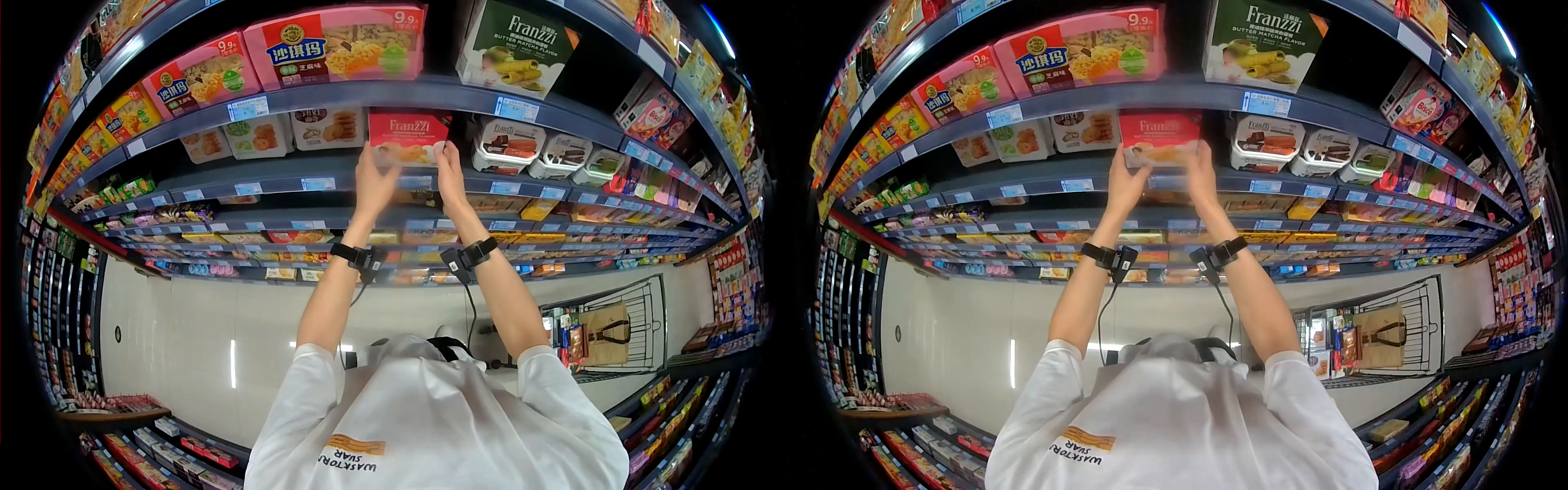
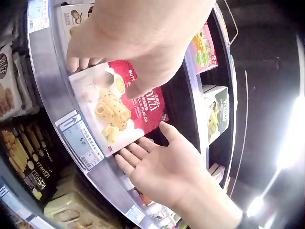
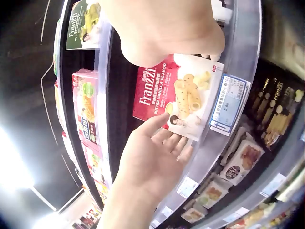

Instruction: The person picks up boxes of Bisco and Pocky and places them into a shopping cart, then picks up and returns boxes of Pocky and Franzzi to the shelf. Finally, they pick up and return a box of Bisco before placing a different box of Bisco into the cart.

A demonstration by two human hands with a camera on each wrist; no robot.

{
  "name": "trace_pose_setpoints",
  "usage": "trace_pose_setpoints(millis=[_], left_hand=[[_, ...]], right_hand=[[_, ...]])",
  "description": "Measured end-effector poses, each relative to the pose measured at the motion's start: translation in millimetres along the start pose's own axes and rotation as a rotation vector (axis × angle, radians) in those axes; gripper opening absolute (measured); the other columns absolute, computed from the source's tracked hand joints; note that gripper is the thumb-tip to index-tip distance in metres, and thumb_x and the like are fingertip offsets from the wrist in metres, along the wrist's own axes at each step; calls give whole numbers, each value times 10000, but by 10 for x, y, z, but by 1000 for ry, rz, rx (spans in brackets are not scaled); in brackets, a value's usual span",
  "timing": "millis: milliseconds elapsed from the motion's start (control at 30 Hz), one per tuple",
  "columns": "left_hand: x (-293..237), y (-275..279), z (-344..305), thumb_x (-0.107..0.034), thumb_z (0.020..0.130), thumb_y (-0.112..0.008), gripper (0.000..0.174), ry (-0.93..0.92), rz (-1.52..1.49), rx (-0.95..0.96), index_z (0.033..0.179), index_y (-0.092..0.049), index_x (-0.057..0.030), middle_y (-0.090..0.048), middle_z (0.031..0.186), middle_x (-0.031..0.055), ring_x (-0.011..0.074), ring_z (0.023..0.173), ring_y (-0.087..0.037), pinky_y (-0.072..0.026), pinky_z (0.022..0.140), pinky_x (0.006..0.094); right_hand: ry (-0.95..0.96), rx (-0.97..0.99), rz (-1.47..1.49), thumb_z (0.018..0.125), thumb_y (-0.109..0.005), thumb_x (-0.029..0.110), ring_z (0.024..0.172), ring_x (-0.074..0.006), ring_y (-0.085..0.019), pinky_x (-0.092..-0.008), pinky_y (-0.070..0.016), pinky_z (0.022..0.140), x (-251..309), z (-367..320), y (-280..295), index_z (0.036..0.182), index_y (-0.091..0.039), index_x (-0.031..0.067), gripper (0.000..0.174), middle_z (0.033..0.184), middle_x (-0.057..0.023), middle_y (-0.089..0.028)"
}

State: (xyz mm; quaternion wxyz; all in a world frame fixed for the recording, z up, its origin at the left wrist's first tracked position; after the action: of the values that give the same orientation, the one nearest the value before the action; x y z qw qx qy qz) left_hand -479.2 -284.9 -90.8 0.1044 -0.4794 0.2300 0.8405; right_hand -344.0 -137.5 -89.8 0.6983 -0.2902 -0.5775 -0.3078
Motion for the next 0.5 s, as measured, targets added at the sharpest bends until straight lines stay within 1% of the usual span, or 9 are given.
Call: trace_pose_setpoints(millis=[67,167,267,300,333,400,467,500], left_hand=[[4,2,-11,-275,820,-713,852,9,-8,14,1453,-284,100,-411,1433,287,407,1329,-401,-322,1107,432],[30,4,-37,-274,829,-706,829,11,-16,3,1450,-297,92,-406,1439,286,408,1336,-396,-320,1110,434],[197,119,-133,-253,832,-706,801,10,52,-142,1443,-314,84,-434,1416,273,389,1301,-432,-342,1088,428],[48,222,-218,-195,836,-700,726,38,5,-205,1418,-357,68,-484,1348,249,358,1222,-491,-378,1046,420],[19,284,-290,-142,839,-691,618,29,6,-302,1362,-421,43,-526,1262,216,315,1131,-530,-408,996,418],[-81,311,-457,-101,850,-686,509,-4,79,-387,1299,-479,23,-574,1214,178,259,1047,-570,-449,941,386],[-62,103,-577,-104,893,-652,348,5,-45,-342,1196,-547,31,-620,1128,151,220,959,-599,-475,874,352],[-108,-64,-657,-128,940,-610,229,-40,-107,-315,1103,-607,33,-657,991,108,179,849,-607,-490,799,312]], right_hand=[[-3,-11,-1,992,-489,441,1448,-260,-266,-329,-203,1157,-30,13,11,1504,-254,-5,719,1547,-195,-304],[21,-30,-3,987,-492,390,1428,-284,-318,-344,-250,1149,-32,-14,17,1475,-301,-32,672,1541,-203,-319],[196,45,-172,991,-482,388,1432,-290,-311,-344,-240,1158,-22,-74,10,1467,-321,-44,663,1541,-202,-323],[154,-52,-93,997,-470,392,1432,-304,-309,-351,-232,1165,-164,-64,102,1458,-339,-48,651,1534,-205,-333],[124,-97,-143,994,-486,388,1411,-314,-348,-367,-266,1153,-143,-138,159,1451,-344,-53,650,1509,-228,-365],[144,-157,-119,977,-535,353,1344,-321,-444,-387,-356,1097,-81,-339,248,1436,-373,-43,627,1444,-244,-446],[140,-244,-167,952,-593,316,1224,-301,-552,-383,-434,1015,36,-576,375,1379,-450,-27,566,1326,-235,-551],[107,-215,-151,963,-586,314,1232,-277,-541,-359,-424,1023,-107,-647,431,1363,-464,-18,534,1334,-207,-550]])
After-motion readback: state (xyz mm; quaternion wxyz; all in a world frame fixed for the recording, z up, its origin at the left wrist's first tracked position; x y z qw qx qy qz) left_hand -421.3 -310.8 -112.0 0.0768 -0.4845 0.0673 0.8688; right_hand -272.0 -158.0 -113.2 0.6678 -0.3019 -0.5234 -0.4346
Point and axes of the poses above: each hand's wrist, its own z-axis towards the middle knuckle, its own y-axis out of the back of the hand, x = y × z, the point moved 10 cm from there along z, towards the middle knuckle
